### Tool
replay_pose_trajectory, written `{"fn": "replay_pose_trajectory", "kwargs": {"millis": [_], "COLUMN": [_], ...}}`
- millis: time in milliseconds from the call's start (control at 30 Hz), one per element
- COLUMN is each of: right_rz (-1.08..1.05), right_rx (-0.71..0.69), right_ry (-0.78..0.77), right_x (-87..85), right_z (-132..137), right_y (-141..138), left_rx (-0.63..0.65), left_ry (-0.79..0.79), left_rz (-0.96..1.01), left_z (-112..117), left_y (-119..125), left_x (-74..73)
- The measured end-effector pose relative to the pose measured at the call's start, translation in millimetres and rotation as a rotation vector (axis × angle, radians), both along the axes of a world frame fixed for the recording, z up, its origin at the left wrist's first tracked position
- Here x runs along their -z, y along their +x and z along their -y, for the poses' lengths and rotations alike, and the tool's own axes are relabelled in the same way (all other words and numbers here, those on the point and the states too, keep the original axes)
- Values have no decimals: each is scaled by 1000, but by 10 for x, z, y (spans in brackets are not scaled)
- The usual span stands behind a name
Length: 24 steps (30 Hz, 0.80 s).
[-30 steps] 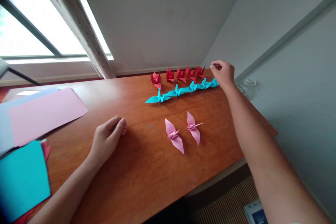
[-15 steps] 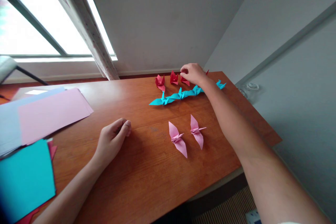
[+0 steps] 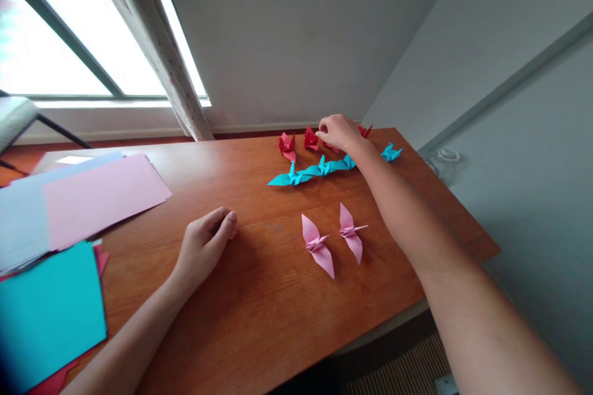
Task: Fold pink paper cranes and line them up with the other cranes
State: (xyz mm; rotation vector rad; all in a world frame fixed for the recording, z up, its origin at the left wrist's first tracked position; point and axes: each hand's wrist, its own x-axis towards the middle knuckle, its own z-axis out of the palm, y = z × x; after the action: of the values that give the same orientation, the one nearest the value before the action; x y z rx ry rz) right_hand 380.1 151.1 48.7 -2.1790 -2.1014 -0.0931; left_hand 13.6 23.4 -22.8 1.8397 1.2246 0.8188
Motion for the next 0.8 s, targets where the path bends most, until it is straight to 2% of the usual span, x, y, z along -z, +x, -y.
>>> {"fn": "replay_pose_trajectory", "kwargs": {"millis": [267, 800], "right_rz": [-49, -62], "right_rx": [-112, -158], "right_ry": [-18, -72], "right_x": [39, -6], "right_z": [-66, -52], "right_y": [44, 88], "left_rx": [-4, 3], "left_ry": [5, 2], "left_rz": [-10, -28], "left_z": [12, 7], "left_y": [3, 5], "left_x": [-18, -34]}}
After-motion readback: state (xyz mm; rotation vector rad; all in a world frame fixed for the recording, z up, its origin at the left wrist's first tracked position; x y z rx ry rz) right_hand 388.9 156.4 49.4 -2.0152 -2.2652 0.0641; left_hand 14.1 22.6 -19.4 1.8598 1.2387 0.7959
